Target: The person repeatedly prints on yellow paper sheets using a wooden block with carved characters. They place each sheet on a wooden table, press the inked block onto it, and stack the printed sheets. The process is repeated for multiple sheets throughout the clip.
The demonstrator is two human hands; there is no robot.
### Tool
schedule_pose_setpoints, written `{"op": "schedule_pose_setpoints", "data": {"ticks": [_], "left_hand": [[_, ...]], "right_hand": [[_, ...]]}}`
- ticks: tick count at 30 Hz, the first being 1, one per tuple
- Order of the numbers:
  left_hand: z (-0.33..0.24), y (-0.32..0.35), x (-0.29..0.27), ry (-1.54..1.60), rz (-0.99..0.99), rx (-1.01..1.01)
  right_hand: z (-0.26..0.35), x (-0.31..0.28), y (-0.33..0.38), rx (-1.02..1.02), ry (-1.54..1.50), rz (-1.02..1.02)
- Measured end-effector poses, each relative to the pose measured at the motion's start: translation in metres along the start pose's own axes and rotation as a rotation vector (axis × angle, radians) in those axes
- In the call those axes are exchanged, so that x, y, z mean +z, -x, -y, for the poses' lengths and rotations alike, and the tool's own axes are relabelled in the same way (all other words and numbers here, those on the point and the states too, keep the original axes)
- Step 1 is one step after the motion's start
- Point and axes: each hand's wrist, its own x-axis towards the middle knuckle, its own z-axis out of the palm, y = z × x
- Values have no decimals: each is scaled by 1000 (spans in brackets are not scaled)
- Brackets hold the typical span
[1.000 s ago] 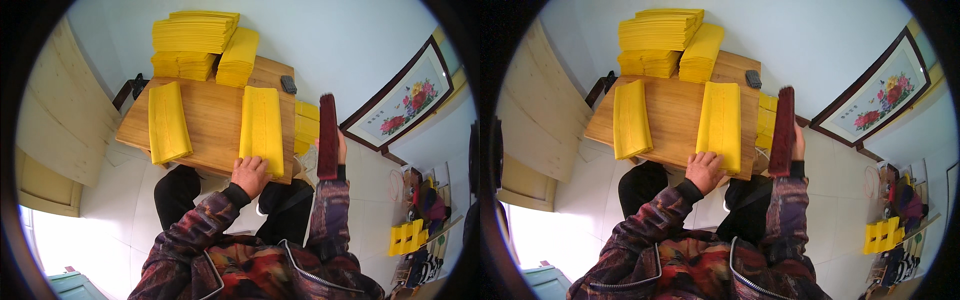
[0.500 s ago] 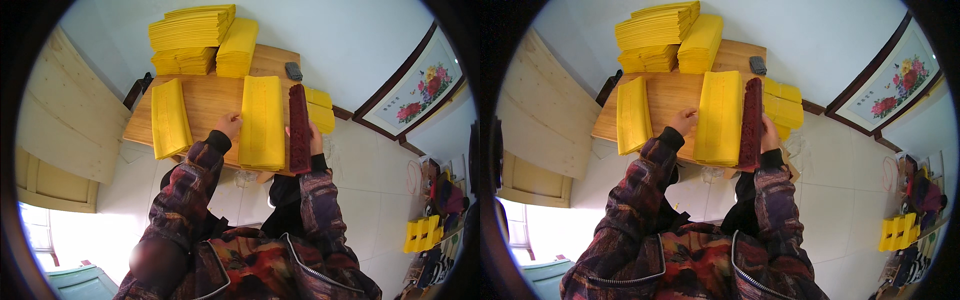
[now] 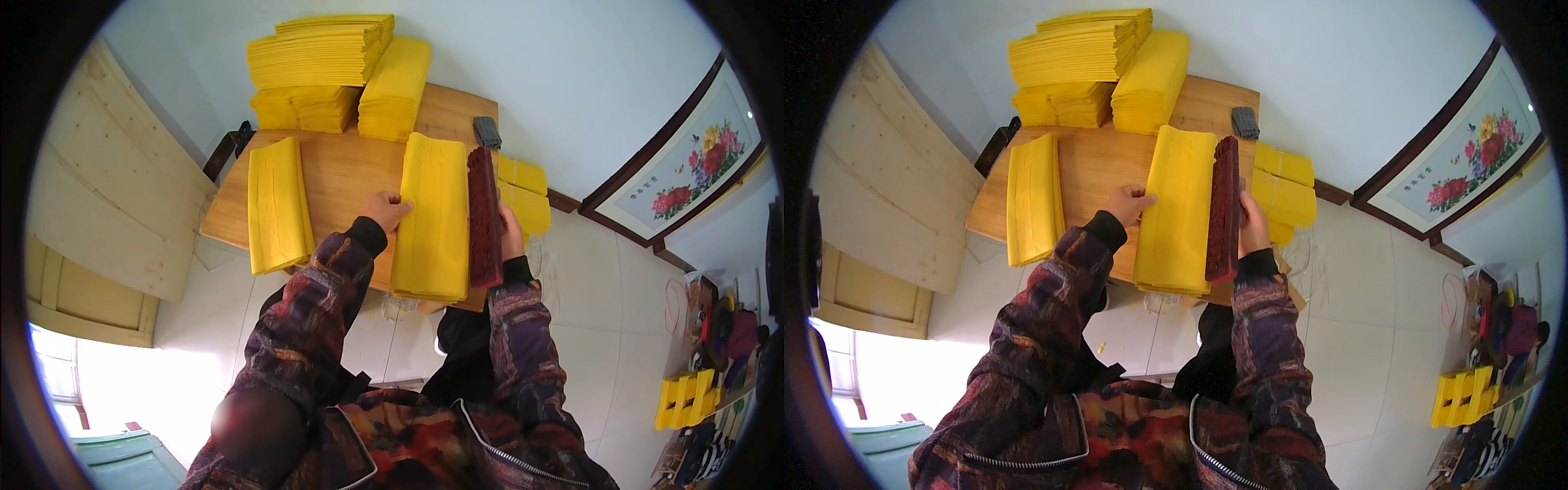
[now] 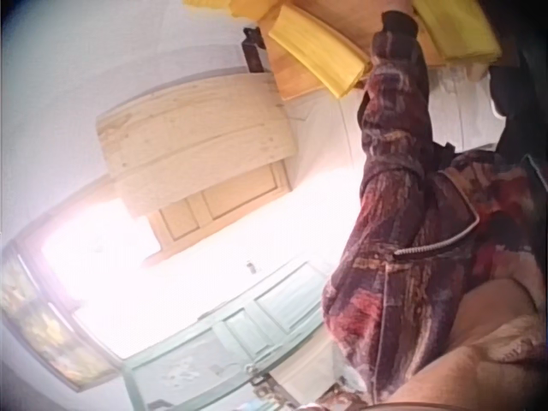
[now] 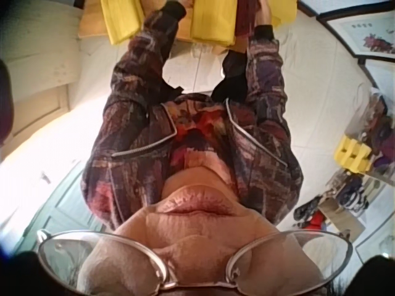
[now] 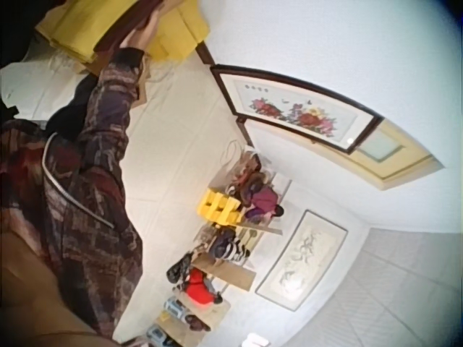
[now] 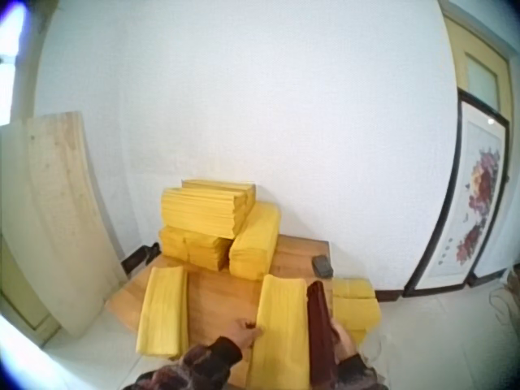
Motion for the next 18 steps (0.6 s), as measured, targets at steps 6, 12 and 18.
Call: {"op": "schedule_pose_setpoints", "data": {"ticks": [6,12,18], "left_hand": [[2,-2,7,81,66,64],[8,0,15,82,53,235],[7,11,17,383,85,288]], "right_hand": [[4,2,-13,38,14,36],[4,5,-17,-13,109,60],[2,-6,-17,-119,296,37]]}}
